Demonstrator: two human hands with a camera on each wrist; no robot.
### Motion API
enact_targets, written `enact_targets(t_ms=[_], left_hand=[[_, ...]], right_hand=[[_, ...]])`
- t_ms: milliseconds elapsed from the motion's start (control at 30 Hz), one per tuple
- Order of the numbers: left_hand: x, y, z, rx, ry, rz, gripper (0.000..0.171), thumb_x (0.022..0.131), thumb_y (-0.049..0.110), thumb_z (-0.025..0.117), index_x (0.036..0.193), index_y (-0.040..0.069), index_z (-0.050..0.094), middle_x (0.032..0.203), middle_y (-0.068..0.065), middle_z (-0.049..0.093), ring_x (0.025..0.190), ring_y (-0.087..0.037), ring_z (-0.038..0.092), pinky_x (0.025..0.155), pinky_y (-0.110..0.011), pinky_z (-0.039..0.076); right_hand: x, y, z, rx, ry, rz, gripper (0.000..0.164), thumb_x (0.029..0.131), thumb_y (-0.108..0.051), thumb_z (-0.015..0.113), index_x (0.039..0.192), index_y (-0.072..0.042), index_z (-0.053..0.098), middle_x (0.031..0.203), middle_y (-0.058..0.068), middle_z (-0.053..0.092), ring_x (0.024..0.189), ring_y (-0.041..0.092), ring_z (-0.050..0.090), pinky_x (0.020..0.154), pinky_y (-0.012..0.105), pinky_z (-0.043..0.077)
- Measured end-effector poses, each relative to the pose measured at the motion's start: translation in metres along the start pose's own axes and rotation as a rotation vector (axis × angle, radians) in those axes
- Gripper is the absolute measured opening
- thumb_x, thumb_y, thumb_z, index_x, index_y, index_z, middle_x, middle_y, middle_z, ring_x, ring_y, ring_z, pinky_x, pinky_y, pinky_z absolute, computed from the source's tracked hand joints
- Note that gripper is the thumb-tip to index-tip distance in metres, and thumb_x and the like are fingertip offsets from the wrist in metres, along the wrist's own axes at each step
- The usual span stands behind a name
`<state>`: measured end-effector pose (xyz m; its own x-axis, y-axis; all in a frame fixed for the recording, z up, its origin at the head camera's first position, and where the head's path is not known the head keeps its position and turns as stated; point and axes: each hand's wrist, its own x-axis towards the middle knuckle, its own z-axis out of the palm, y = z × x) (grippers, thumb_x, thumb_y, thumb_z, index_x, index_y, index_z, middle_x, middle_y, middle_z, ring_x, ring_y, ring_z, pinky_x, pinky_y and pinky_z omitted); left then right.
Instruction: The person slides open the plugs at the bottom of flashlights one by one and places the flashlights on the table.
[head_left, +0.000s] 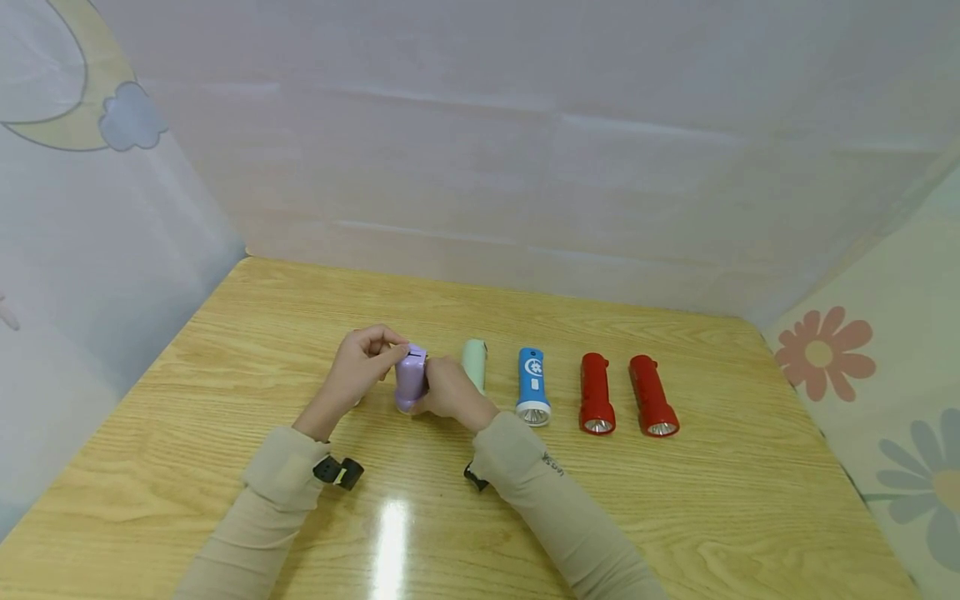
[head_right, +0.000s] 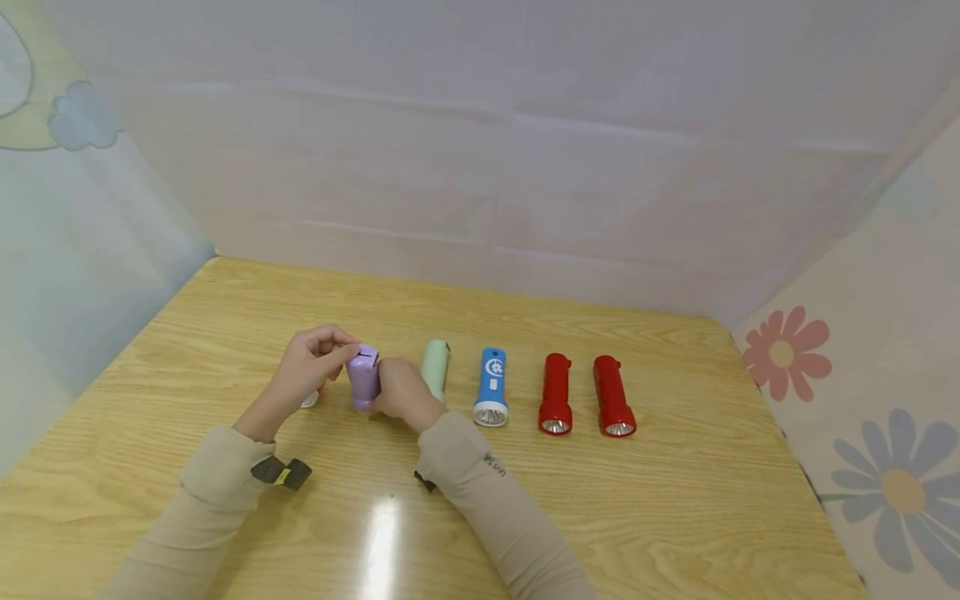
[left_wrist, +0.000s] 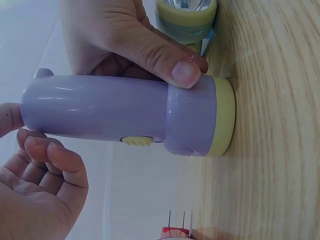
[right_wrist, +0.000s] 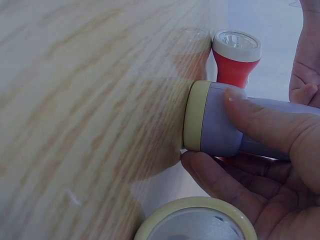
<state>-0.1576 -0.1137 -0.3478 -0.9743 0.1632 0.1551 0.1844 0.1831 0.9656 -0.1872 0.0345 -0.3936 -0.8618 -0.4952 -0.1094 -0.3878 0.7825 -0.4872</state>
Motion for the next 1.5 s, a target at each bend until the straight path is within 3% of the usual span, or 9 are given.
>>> enact_targets(t_ms=[167, 400, 500, 1500], left_hand=[[0.001, -0.003, 0.0, -0.012, 0.0, 0.003, 0.011, 0.086, -0.002, 0.057, 0.09, -0.012, 0.061, 0.055, -0.012, 0.045, 0.047, -0.008, 0.039, 0.046, -0.02, 0.034], [0.009, -0.026, -0.003, -0.037, -0.001, -0.009, 0.012, 0.086, 0.003, 0.06, 0.091, -0.008, 0.062, 0.054, -0.007, 0.045, 0.046, -0.009, 0.039, 0.045, -0.021, 0.033], [0.009, -0.03, -0.003, -0.03, 0.001, -0.001, 0.013, 0.087, 0.005, 0.061, 0.092, -0.007, 0.063, 0.053, -0.005, 0.044, 0.046, -0.009, 0.039, 0.045, -0.021, 0.034], [0.01, -0.029, -0.003, -0.047, -0.011, -0.005, 0.015, 0.086, 0.006, 0.062, 0.091, -0.008, 0.062, 0.052, -0.003, 0.043, 0.045, -0.009, 0.037, 0.043, -0.021, 0.032]], right_hand=[[0.0, -0.001, 0.0, -0.002, -0.002, 0.011, 0.044, 0.067, -0.019, 0.082, 0.099, 0.002, 0.06, 0.087, 0.009, 0.064, 0.076, 0.016, 0.06, 0.067, 0.024, 0.048], [-0.002, -0.003, -0.001, 0.007, 0.001, 0.018, 0.043, 0.067, -0.018, 0.082, 0.098, 0.002, 0.061, 0.087, 0.009, 0.064, 0.075, 0.016, 0.059, 0.067, 0.024, 0.047], [-0.003, -0.004, -0.002, 0.013, 0.005, 0.016, 0.043, 0.067, -0.018, 0.082, 0.098, 0.002, 0.06, 0.087, 0.01, 0.064, 0.075, 0.017, 0.059, 0.067, 0.025, 0.047], [-0.002, -0.005, -0.003, -0.005, -0.008, 0.027, 0.046, 0.068, -0.019, 0.082, 0.104, 0.0, 0.06, 0.093, 0.01, 0.064, 0.082, 0.019, 0.06, 0.072, 0.026, 0.048]])
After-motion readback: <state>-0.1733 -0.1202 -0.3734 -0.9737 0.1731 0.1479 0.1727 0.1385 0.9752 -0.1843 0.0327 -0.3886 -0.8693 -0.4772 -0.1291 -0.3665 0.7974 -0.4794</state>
